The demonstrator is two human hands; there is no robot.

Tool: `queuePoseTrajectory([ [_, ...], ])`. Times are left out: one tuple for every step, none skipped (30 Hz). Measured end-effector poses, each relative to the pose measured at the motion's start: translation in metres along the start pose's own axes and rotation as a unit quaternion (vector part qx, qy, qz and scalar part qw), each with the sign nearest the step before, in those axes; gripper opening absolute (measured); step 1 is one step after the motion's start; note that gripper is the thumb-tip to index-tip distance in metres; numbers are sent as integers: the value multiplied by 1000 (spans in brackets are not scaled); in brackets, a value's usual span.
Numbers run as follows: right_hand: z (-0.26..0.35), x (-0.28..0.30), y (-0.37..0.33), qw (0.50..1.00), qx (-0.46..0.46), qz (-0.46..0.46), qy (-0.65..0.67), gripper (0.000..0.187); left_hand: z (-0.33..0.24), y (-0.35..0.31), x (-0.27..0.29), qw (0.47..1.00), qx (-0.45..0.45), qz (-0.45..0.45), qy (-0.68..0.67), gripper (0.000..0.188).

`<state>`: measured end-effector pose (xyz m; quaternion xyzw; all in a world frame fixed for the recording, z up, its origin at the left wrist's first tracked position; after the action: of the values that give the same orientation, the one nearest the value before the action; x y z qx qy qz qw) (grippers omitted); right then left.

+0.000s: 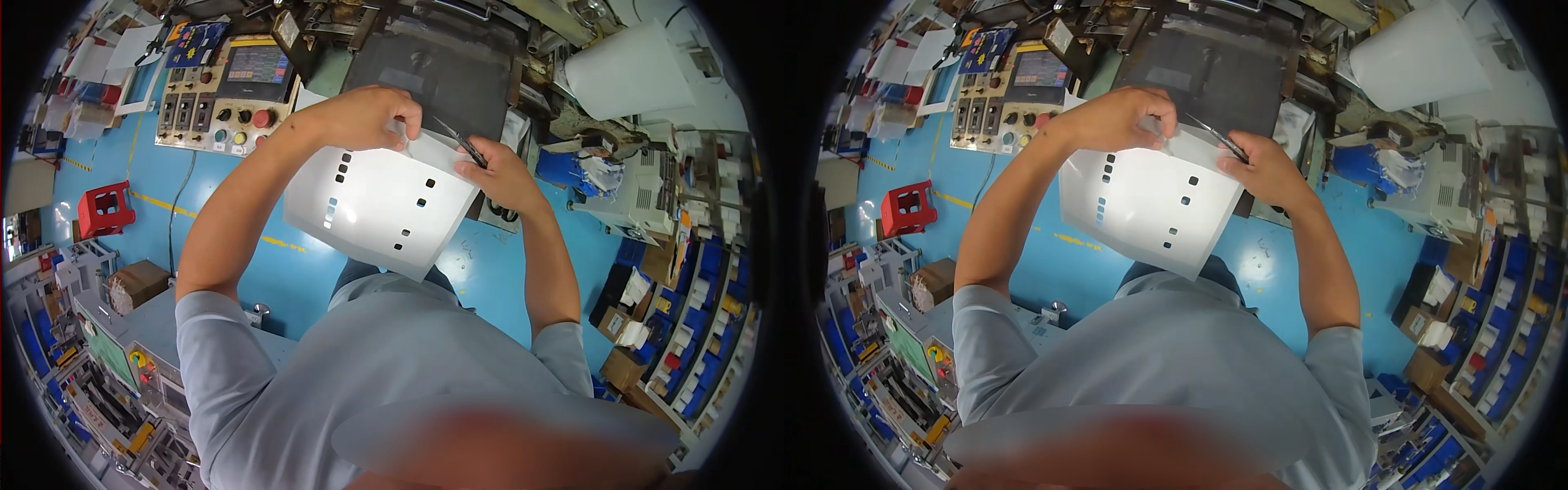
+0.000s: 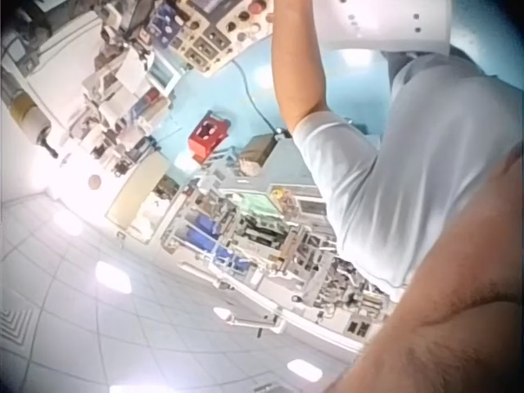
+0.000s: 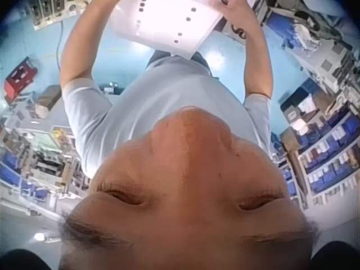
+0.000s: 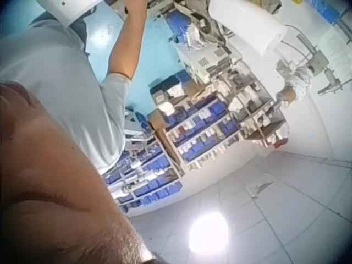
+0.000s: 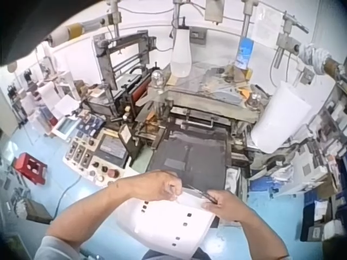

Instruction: Preparing and cutting adhesive labels or overlays on a production floor.

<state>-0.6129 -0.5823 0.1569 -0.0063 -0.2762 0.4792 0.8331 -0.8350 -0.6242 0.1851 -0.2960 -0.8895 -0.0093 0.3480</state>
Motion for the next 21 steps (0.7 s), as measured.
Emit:
queuePoseTrajectory([
  [3, 0, 2, 1000, 4, 4, 1, 24, -2, -2, 4, 1000, 5, -2, 1, 17],
  [7, 1, 4, 1000, 1, 8, -6, 25, -4, -4, 7, 1000, 9, 4, 11, 19],
  [9, 1, 6, 1000, -3, 13, -14, 25, -6, -6, 10, 1000, 13, 10, 20, 20],
  [10, 0, 8, 1000, 1, 18, -14, 25, -6, -10, 15, 1000, 19, 6, 20, 20],
  [11, -2, 11, 1000, 6, 17, -8, 25, -7, -13, 18, 999, 22, 19, 20, 23],
  [13, -3, 13, 1000, 11, 16, -3, 26, -7, -17, 22, 999, 24, 31, 20, 26],
  [14, -4, 16, 1000, 16, 23, -2, 26, -5, -19, 27, 999, 32, 27, 19, 26],
  [16, -5, 19, 999, 36, 16, -1, 24, -2, -22, 31, 998, 42, 36, 12, 29],
  [19, -5, 23, 998, 57, 9, 0, 23, 0, -24, 36, 998, 51, 46, 5, 31],
  [25, -7, 26, 999, 51, 5, -17, 24, 0, -28, 41, 998, 50, 47, 12, 34],
  [31, -10, 29, 998, 54, 10, -16, 24, -1, -33, 45, 997, 55, 44, 12, 34],
  [37, -14, 33, 998, 52, 11, -38, 25, -1, -39, 50, 997, 62, 53, 15, 34],
  [46, -16, 37, 997, 53, 12, -62, 25, 2, -46, 56, 996, 68, 60, 19, 34],
  [62, -20, 40, 995, 70, 4, -67, 26, 6, -55, 62, 998, 22, 28, 46, 33],
  [71, -25, 43, 995, 74, 8, -72, 25, 10, -69, 69, 998, 25, 22, 49, 33],
  [82, -29, 47, 994, 76, 7, -78, 25, 9, -84, 82, 997, 0, -37, 66, 32],
  [97, -33, 51, 994, 67, -1, -86, 23, 7, -100, 95, 992, -27, -92, 83, 32],
  [112, -39, 56, 994, 64, -11, -91, 22, 9, -122, 108, 990, -9, -140, 34, 25],
  [129, -46, 62, 993, 64, -19, -96, 21, 15, -151, 114, 977, -5, -210, -43, 24],
  [148, -55, 70, 993, 62, -31, -99, 19, 33, -181, 122, 954, -3, -275, -119, 23],
  [168, -66, 83, 992, 72, -31, -102, 19, 65, -214, 122, 914, -122, -370, -112, 18],
])
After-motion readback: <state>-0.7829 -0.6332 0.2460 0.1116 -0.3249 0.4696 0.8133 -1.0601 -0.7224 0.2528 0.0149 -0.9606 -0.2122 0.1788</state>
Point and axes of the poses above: each hand's wrist, its own y-axis towards the middle knuckle, its own x-axis out of the back of the hand, z = x × y, the point moved 4 cm from there along y, towards the middle knuckle, and after that the axes turned 5 degrees about z, right-handed, at the moved point
